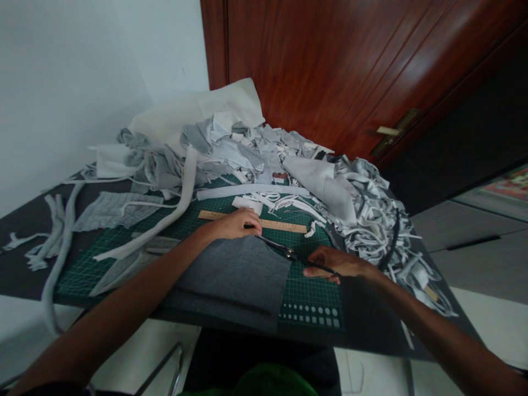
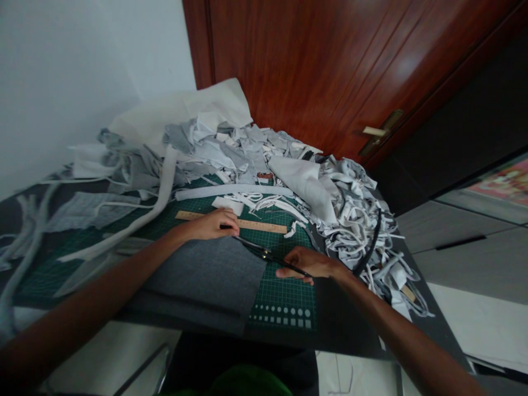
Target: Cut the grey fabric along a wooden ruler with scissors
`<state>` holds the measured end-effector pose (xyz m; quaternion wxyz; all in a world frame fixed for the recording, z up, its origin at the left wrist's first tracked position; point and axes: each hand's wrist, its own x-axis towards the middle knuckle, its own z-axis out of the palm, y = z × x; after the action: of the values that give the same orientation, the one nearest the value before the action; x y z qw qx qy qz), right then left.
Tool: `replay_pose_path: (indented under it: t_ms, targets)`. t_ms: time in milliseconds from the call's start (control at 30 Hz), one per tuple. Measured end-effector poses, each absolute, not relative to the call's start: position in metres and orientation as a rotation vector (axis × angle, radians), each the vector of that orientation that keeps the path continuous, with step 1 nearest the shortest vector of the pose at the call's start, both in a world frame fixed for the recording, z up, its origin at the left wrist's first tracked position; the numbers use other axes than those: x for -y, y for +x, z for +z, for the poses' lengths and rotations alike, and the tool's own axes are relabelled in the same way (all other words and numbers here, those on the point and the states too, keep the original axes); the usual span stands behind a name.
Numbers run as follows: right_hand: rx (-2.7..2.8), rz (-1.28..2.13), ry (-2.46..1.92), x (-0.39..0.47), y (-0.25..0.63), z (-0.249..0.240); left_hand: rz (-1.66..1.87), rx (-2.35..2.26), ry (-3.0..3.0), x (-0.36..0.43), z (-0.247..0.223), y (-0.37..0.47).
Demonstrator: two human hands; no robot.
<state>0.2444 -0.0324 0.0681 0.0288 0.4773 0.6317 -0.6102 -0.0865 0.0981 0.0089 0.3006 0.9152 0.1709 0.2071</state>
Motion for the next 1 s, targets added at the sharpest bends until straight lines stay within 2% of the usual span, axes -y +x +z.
replay_pose_path:
  t_ms: [1000]
  targets:
    - [-1.879, -1.931, 1.515, 0.0293, 0.2369, 0.0646, 0.528, -0.448, 2.354, -0.1009, 0.0110, -0.0866]
